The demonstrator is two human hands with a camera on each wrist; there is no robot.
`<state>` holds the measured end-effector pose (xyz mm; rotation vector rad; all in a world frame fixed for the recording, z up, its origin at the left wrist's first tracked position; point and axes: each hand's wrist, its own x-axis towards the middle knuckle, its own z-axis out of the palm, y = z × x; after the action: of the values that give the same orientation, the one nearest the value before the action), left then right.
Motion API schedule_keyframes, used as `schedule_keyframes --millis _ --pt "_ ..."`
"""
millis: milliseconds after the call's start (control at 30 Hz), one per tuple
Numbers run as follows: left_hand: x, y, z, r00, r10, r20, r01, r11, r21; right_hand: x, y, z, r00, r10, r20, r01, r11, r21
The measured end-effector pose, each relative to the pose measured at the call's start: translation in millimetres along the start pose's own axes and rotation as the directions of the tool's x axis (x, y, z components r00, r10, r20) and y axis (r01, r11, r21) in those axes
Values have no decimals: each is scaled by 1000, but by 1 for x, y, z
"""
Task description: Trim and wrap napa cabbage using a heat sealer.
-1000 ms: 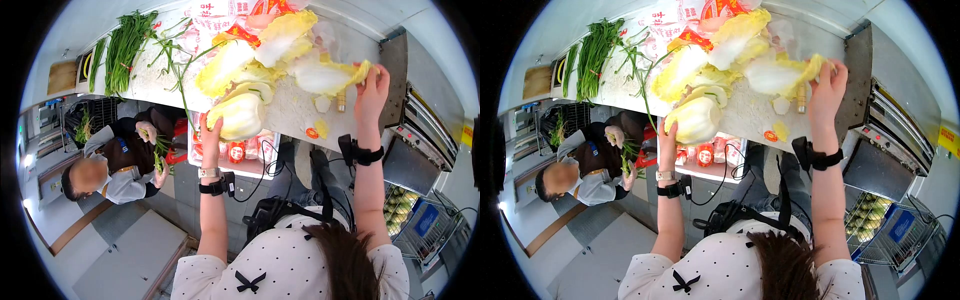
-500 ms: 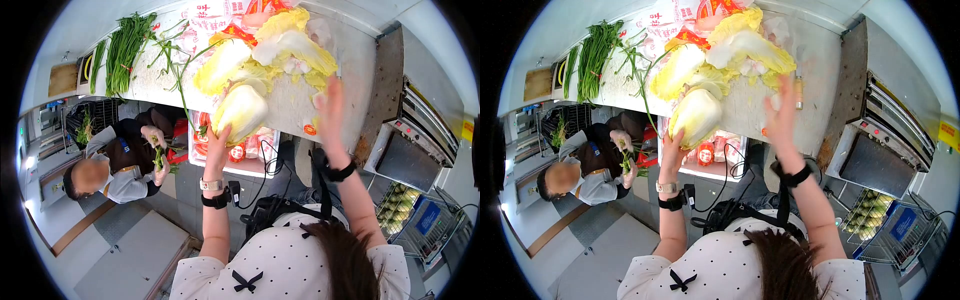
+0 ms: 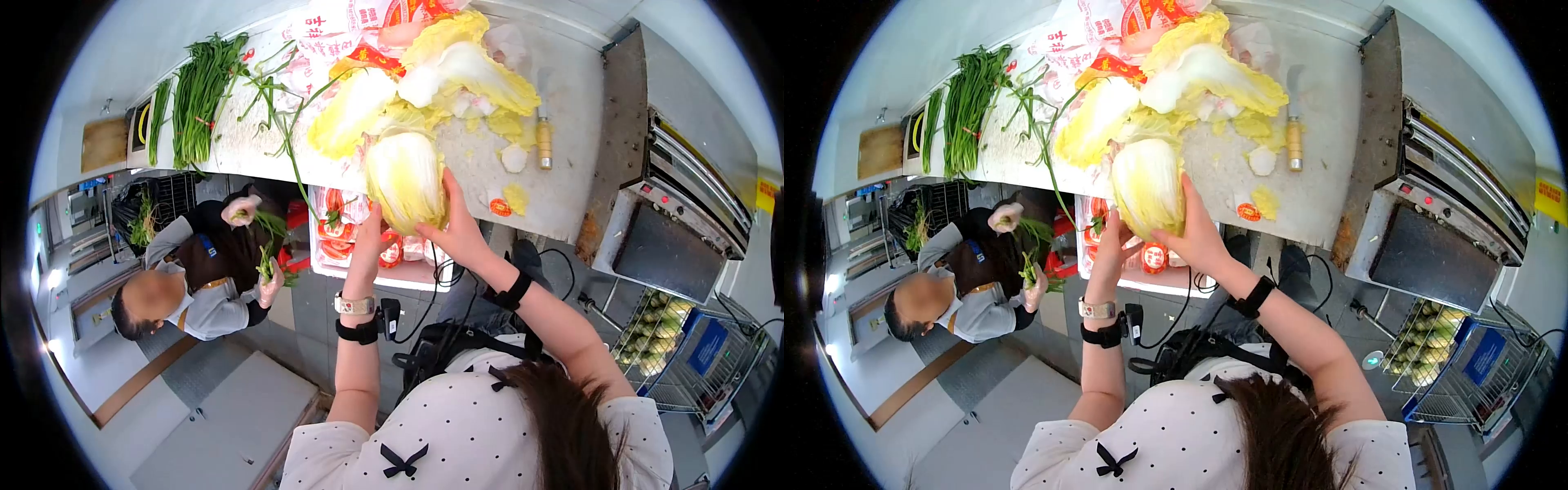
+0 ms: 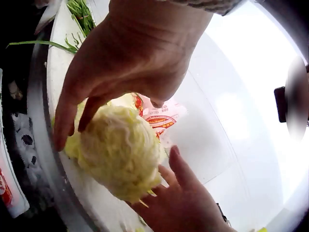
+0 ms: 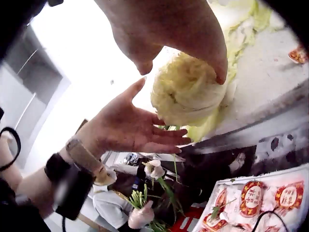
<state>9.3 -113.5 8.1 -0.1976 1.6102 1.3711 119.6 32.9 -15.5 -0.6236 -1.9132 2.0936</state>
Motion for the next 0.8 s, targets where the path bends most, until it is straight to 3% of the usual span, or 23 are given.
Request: schedule_keyframes --millis 33,67,133,167,267,367,467,500,600,700,733,767,800 --pt "5 0 -1 997 -79 11 80 981 -178 2 3 2 998 24 -63 -20 997 71" --pt "12 -2 5 994 -7 -106 -2 996 -90 4 7 4 991 54 -122 -36 989 145" --pt "28 -10 22 937 159 -311 -130 985 113 9 12 6 973 191 -129 -185 981 53" --pt "34 -9 24 932 232 -277 -210 972 107 12 15 5 956 258 -139 -260 966 5" --pt "35 -10 22 930 326 -168 -275 922 272 23 25 5 973 227 26 -222 965 -138" --pt "13 -1 27 949 313 -47 -295 928 226 15 21 0 979 199 54 -197 980 -41" --pt "-15 4 30 921 390 6 -384 903 191 -10 -4 -4 994 110 15 -111 990 84" --pt "-21 -2 29 904 427 -3 -425 901 84 -15 -14 -7 999 19 34 -20 999 48" --pt "-42 6 27 808 545 224 -579 804 135 -24 -63 -21 965 -250 84 261 949 -176" --pt "-70 34 45 859 493 137 -477 869 -135 -25 -70 -27 827 -556 83 562 818 -121" --pt "-83 51 55 871 473 132 -362 799 -480 -24 -72 -32 763 -639 99 647 753 -119" --pt "-100 81 76 742 642 192 -443 685 -578 -27 -83 -39 732 -668 134 676 688 -266" --pt "-110 90 77 811 556 182 -368 727 -580 -27 -75 -42 760 -638 126 650 743 -159"
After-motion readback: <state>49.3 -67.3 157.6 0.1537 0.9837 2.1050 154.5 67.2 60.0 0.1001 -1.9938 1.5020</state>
